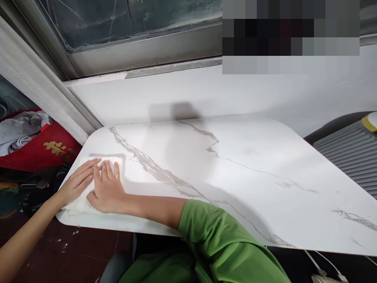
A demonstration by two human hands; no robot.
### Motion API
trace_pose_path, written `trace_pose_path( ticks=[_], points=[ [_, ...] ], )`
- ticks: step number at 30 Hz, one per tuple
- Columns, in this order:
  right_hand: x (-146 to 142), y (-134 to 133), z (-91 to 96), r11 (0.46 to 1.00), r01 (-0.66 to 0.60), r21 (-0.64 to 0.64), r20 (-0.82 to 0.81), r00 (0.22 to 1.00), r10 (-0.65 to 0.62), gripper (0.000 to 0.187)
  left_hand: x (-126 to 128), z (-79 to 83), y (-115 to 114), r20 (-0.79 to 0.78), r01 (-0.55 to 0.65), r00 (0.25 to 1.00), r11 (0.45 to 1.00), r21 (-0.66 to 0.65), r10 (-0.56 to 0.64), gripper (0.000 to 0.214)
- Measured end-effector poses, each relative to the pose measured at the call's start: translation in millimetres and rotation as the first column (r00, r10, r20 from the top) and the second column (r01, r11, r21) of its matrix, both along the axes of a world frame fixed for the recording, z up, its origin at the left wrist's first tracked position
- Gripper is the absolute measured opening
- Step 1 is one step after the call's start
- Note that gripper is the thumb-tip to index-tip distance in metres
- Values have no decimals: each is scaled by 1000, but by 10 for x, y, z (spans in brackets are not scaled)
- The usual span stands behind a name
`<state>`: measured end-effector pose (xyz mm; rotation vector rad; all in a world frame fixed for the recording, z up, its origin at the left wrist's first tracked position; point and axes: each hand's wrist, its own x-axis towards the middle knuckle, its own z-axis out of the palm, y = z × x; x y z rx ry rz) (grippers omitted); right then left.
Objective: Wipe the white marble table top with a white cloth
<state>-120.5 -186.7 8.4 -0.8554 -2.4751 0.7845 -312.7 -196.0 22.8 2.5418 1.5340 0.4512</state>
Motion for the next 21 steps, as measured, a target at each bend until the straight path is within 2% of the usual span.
trace_pose_path(
  ticks=[3, 6, 8, 10, 13, 16, 19, 21],
  points=[
    [-303, 510, -44, 992, 69, 103, 47, 996, -74, 76, -187, 25, 521, 45, -60, 997, 998, 27, 58, 42],
    [-577, 1042, -72, 977, 157, 142, 55, 985, -166, 74, -334, 39, 1043, 47, -119, 992, 991, 66, 116, 45],
    [-699, 1306, -85, 966, 208, 151, 27, 976, -214, 72, -405, 32, 1307, 43, -130, 991, 988, 84, 127, 45],
    [-763, 1459, -94, 960, 230, 162, -3, 972, -233, 70, -457, 15, 1465, 46, -133, 990, 986, 95, 130, 46],
    [-767, 1504, -97, 961, 216, 173, -22, 976, -215, 69, -497, -10, 1510, 40, -133, 991, 986, 106, 129, 47],
    [-673, 1402, -88, 963, 197, 185, -10, 980, -198, 68, -445, -22, 1404, 24, -139, 990, 985, 105, 137, 44],
    [-431, 1202, -87, 964, 166, 208, 8, 985, -171, 68, -228, -54, 1177, 18, -135, 991, 983, 127, 134, 41],
    [-149, 1013, -98, 968, 113, 225, 28, 992, -122, 69, 35, -98, 929, -10, -122, 992, 980, 155, 125, 41]
  ],
)
